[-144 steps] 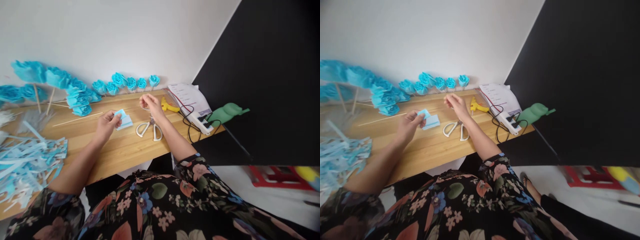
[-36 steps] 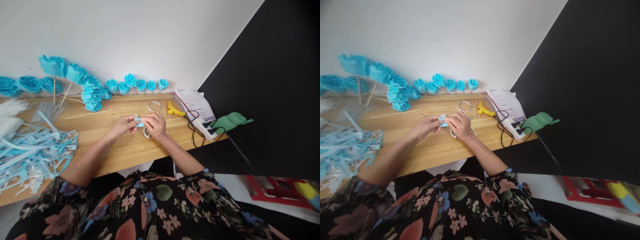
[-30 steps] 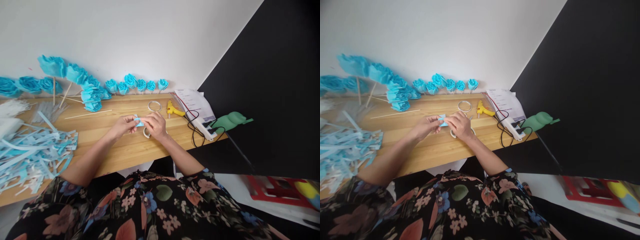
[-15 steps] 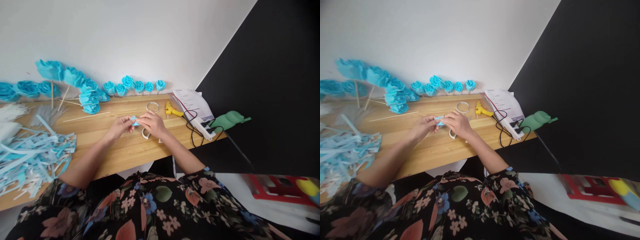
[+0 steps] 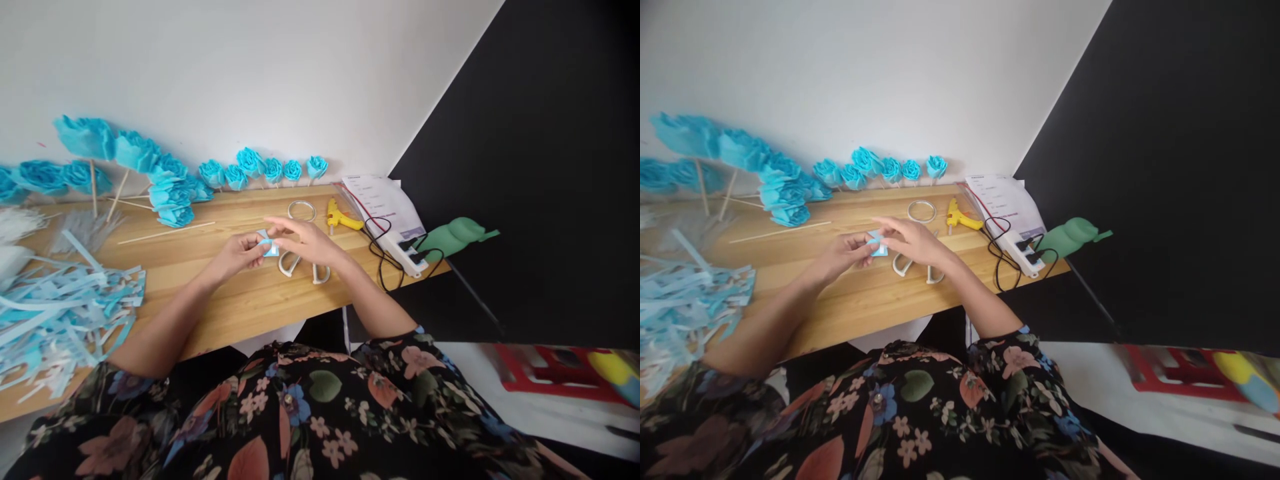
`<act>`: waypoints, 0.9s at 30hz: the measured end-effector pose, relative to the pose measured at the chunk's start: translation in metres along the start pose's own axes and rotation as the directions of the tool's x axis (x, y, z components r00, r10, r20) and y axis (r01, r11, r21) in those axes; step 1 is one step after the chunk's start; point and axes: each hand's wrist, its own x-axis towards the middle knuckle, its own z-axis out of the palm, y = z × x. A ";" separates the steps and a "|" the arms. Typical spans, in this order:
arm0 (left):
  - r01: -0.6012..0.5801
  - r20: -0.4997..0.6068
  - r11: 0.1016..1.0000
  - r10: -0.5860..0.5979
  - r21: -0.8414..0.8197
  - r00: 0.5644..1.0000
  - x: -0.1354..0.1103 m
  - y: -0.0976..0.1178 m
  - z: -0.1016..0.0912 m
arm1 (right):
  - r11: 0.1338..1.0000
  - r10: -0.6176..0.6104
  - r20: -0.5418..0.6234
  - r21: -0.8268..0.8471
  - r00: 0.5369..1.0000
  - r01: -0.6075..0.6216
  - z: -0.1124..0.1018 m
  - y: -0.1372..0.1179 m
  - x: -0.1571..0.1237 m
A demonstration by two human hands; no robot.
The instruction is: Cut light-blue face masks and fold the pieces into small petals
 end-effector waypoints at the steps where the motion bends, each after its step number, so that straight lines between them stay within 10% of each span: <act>1: -0.010 -0.005 1.000 0.010 0.004 1.000 0.000 0.000 0.000 | 0.998 0.034 0.005 0.048 0.999 -0.035 0.004 0.001 0.000; 11: -0.150 -0.152 0.987 0.140 -0.057 0.978 0.004 -0.003 0.002 | 0.944 0.201 -0.342 0.317 0.918 -0.089 0.043 0.013 0.003; 27: -0.131 -0.073 0.991 0.133 0.036 0.988 0.003 -0.005 0.004 | 0.916 0.281 -0.354 0.375 0.892 -0.140 0.063 0.009 -0.014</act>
